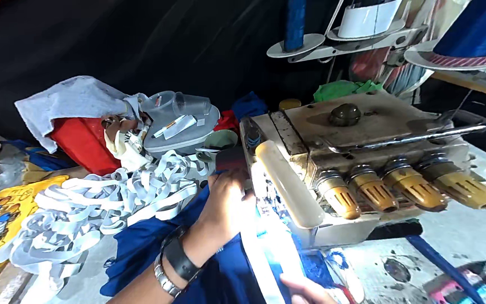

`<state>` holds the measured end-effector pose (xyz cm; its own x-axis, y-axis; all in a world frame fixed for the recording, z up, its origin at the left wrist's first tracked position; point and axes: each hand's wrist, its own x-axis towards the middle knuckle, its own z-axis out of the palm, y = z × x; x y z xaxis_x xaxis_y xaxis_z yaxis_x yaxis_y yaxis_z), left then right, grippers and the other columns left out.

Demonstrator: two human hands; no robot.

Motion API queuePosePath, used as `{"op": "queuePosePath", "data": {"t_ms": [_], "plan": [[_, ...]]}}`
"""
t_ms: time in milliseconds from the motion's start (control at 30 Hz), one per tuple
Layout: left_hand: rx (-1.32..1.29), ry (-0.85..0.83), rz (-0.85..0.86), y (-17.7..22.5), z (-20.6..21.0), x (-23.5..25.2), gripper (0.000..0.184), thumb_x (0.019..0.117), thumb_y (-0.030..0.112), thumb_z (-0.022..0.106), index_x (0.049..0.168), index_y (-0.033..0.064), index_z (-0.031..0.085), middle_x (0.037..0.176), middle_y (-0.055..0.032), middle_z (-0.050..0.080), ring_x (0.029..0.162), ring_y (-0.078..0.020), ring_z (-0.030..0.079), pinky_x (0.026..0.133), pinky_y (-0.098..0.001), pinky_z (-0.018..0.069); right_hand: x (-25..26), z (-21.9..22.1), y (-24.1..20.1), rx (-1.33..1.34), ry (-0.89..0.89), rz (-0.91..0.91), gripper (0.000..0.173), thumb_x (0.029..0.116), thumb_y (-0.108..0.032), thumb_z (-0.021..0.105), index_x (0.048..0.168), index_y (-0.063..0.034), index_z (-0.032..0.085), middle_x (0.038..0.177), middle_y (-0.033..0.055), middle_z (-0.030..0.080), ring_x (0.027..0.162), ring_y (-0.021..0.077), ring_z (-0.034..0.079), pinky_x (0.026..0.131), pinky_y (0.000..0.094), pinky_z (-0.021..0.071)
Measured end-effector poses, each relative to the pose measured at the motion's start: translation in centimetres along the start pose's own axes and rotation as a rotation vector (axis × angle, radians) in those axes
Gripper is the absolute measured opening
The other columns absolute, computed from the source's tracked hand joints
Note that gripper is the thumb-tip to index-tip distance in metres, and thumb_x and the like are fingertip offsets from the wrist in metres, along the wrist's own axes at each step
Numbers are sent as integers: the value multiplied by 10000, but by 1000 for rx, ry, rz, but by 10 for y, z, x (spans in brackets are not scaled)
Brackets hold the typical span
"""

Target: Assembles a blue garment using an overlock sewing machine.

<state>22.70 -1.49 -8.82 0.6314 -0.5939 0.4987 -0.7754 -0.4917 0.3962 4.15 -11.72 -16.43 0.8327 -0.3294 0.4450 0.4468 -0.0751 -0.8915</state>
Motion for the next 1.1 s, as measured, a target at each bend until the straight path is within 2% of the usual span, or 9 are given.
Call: {"op": "queuePosePath", "data": {"t_ms": [200,400,467,567,633,700,833,967,1100], "plan": [[-43,14,74,-10,2,8,145,867,78,676,992,24,725,932,-99,712,933,-224,683,864,-511,490,0,8,6,4,5,-18,237,1055,-56,495,1183,62,656,1032,25,715,924,-85,607,861,131,506],[-100,-26,5,3,-10,4,153,872,24,728,1021,-14,720,953,-149,706,918,-274,685,837,-518,517,4,9,3,-98,10,-13,248,1019,-6,509,1172,135,644,1047,114,727,933,-57,641,878,125,515],[-93,-76,-68,8,-20,1,219,904,70,743,1102,-16,709,1033,-156,719,969,-264,702,871,-468,564,4,7,3,-104,7,-14,263,1020,-19,520,1174,150,650,1077,137,729,958,-51,649,901,126,516],[119,-78,-121,31,-36,-20,342,943,146,688,1239,-22,651,1235,-205,648,1168,-363,621,988,-573,495,2,4,0,-68,-34,-6,280,1016,-7,519,1202,181,610,1100,157,709,927,-46,638,870,139,525],[158,51,-11,51,-31,-46,271,898,58,655,1147,-47,680,1201,-226,644,1146,-389,623,946,-574,510,-3,4,3,-64,-49,-27,234,1010,17,512,1183,157,584,1079,114,702,917,-54,639,855,147,541],[169,114,83,59,-11,-66,155,921,99,614,974,8,727,1028,-145,701,1017,-295,680,884,-475,545,-8,6,5,-96,-29,-39,194,993,35,517,1147,134,582,1003,81,692,852,-57,623,806,142,536],[259,130,175,48,9,-78,244,990,196,539,1006,77,752,959,-51,723,968,-226,684,860,-426,537,-14,10,-4,-179,-2,-23,130,986,46,532,1074,122,590,911,67,691,828,-44,635,806,144,537],[270,116,181,43,10,-76,231,979,181,543,998,84,752,1002,-49,734,1030,-224,695,930,-485,527,-10,11,-7,-197,8,-17,146,975,46,548,1083,126,606,913,67,699,807,-49,636,788,132,536],[204,80,150,39,6,-71,207,964,173,545,946,87,733,973,-41,714,1027,-210,673,911,-479,498,-3,12,-10,-197,5,9,159,971,39,560,1092,120,622,899,64,707,770,-49,631,747,131,535]]}}
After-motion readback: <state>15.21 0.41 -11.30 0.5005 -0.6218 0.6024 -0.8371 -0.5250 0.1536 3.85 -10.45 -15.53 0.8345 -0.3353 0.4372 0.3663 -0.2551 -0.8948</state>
